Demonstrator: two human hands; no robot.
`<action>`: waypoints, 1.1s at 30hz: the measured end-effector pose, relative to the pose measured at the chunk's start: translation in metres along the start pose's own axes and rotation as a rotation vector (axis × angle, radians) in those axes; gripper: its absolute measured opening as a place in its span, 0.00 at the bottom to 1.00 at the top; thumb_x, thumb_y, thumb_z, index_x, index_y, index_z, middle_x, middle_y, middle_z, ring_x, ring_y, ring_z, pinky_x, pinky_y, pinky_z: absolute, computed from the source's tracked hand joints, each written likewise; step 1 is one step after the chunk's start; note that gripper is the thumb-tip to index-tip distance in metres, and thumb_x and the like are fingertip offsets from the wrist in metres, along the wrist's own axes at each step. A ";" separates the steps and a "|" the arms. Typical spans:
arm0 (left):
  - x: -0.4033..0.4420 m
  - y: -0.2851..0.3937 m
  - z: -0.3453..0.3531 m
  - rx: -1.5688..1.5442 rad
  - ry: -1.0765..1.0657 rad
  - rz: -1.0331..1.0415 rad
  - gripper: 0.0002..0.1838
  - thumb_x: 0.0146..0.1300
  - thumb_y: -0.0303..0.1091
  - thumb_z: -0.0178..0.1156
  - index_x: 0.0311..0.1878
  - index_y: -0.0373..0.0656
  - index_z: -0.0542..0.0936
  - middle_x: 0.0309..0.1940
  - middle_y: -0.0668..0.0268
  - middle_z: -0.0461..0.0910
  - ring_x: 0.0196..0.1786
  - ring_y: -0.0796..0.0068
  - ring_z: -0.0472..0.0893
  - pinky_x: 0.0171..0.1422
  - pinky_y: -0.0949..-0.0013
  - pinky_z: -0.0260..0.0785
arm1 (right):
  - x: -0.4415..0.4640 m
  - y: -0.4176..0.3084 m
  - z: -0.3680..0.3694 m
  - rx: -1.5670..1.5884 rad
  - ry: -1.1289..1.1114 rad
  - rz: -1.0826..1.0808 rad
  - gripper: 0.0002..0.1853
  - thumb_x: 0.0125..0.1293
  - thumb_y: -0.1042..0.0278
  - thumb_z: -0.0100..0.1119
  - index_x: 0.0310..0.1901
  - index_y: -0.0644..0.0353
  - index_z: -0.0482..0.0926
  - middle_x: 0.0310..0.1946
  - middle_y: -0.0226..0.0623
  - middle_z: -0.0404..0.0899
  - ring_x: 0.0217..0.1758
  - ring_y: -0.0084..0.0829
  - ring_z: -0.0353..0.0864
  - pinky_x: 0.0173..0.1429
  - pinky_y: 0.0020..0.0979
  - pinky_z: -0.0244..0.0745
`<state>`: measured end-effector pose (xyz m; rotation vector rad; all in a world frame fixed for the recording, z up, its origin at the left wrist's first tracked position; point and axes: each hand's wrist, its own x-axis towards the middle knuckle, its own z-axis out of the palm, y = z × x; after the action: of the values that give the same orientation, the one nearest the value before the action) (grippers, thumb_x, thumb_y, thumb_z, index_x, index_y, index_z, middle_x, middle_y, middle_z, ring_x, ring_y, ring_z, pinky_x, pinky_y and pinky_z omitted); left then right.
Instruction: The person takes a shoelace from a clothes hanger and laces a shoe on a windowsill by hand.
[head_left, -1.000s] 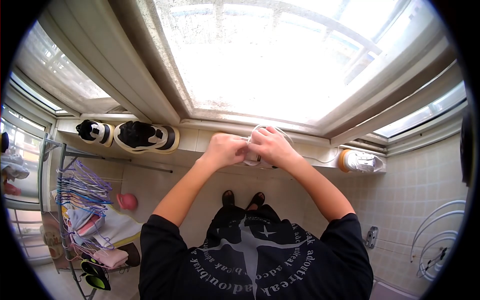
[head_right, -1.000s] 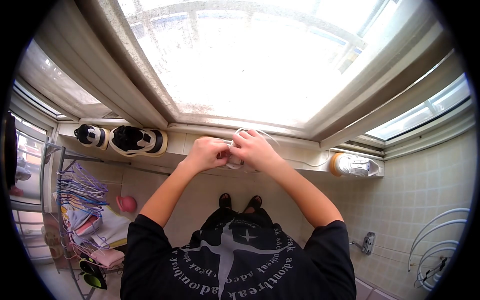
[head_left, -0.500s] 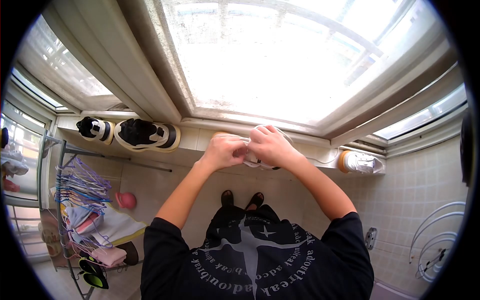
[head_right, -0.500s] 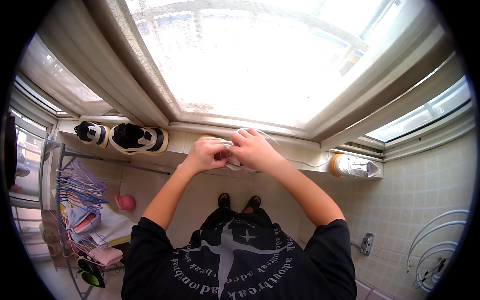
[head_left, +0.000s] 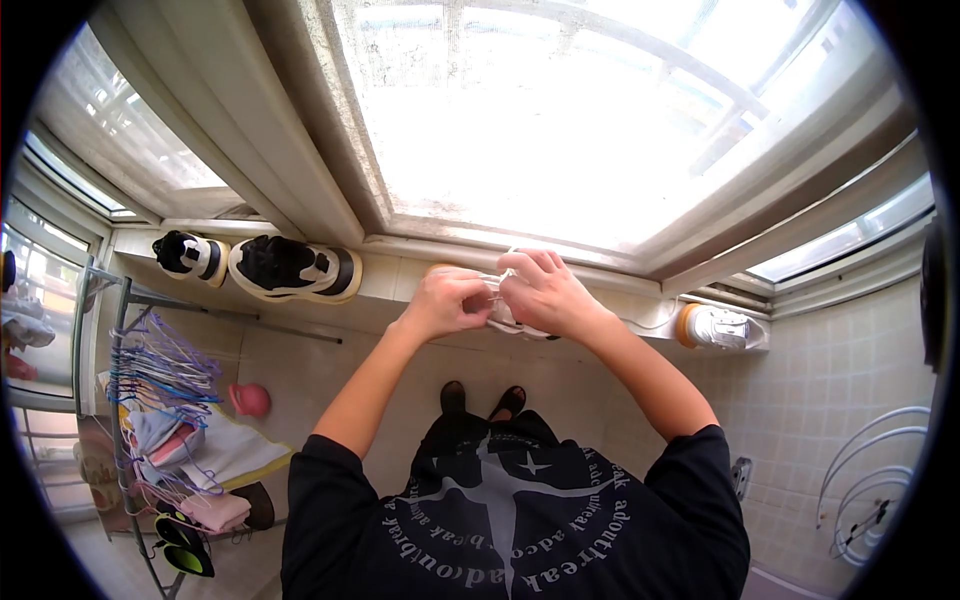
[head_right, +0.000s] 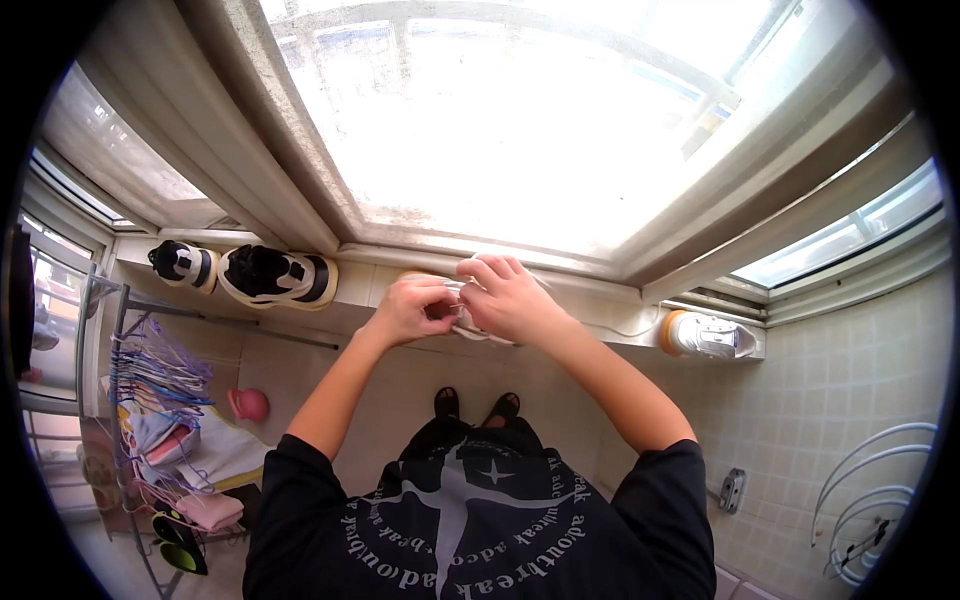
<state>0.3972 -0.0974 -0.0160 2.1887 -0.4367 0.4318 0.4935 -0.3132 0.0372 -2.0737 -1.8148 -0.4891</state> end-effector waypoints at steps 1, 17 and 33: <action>0.000 0.000 0.000 -0.009 0.010 0.005 0.07 0.50 0.28 0.73 0.30 0.45 0.82 0.25 0.67 0.81 0.31 0.64 0.84 0.38 0.60 0.77 | 0.001 -0.002 -0.005 -0.001 0.044 -0.009 0.09 0.59 0.67 0.70 0.40 0.57 0.82 0.50 0.35 0.78 0.59 0.40 0.77 0.65 0.43 0.76; 0.000 -0.001 0.000 -0.059 0.003 0.018 0.07 0.49 0.27 0.73 0.29 0.46 0.83 0.25 0.68 0.82 0.30 0.65 0.84 0.38 0.61 0.77 | -0.002 0.009 -0.001 0.048 -0.163 -0.092 0.06 0.55 0.71 0.66 0.36 0.53 0.83 0.39 0.29 0.78 0.48 0.35 0.79 0.57 0.38 0.78; 0.000 -0.004 0.003 -0.080 0.016 -0.036 0.06 0.50 0.29 0.73 0.29 0.46 0.84 0.25 0.67 0.83 0.30 0.64 0.84 0.37 0.61 0.77 | -0.009 0.008 -0.007 0.284 -0.206 -0.119 0.09 0.56 0.64 0.78 0.39 0.45 0.88 0.36 0.24 0.81 0.44 0.32 0.80 0.50 0.37 0.77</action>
<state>0.3995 -0.0969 -0.0203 2.1109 -0.3989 0.4048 0.4997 -0.3254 0.0393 -1.8867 -1.9981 -0.0403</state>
